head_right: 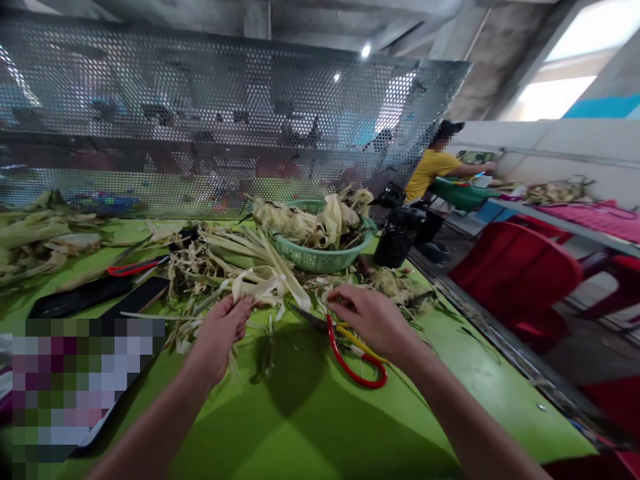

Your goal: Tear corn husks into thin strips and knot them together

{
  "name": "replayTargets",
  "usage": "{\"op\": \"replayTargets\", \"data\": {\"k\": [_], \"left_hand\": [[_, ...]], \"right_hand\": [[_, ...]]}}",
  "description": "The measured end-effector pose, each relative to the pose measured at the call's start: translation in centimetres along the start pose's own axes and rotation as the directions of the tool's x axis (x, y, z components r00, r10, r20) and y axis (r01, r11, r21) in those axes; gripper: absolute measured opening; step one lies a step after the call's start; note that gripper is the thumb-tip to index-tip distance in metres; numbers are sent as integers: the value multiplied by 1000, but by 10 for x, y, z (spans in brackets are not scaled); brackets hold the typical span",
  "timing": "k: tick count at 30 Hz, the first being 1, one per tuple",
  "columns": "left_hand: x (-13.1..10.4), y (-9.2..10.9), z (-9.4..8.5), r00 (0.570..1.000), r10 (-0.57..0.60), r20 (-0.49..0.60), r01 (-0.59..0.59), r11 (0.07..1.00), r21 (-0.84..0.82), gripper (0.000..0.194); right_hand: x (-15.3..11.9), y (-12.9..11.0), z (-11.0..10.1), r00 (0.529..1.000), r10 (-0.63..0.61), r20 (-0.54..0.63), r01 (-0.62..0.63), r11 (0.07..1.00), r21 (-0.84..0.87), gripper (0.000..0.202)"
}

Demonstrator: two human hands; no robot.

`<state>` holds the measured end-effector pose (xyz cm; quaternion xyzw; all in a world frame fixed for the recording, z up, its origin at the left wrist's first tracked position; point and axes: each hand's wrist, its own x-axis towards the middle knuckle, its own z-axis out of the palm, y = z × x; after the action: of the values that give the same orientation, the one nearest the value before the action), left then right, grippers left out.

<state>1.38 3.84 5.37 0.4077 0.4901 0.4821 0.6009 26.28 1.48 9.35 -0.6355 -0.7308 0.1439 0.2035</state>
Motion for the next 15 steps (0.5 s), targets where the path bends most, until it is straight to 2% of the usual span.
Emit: {"op": "replayTargets", "data": {"k": [3, 6, 9, 12, 15], "left_hand": [[-1, 1, -1, 1000, -18, 1, 18, 1000, -16, 39], [-4, 4, -2, 1000, -23, 18, 23, 999, -24, 38], [-6, 7, -2, 1000, -23, 16, 23, 999, -35, 38], [-5, 8, -1, 999, -30, 18, 31, 997, -70, 36], [-2, 6, -1, 999, -37, 33, 41, 992, -116, 33]], "right_hand": [[-23, 11, 3, 993, 69, 101, -45, 974, -223, 24], [-40, 12, 11, 993, 30, 118, 6, 955, -296, 32], [-47, 9, 18, 991, 77, 106, -36, 940, -339, 45], [-46, 11, 22, 989, 137, 57, -110, 934, -339, 52], [-42, 17, 20, 987, 158, 18, -153, 975, -159, 49]]}}
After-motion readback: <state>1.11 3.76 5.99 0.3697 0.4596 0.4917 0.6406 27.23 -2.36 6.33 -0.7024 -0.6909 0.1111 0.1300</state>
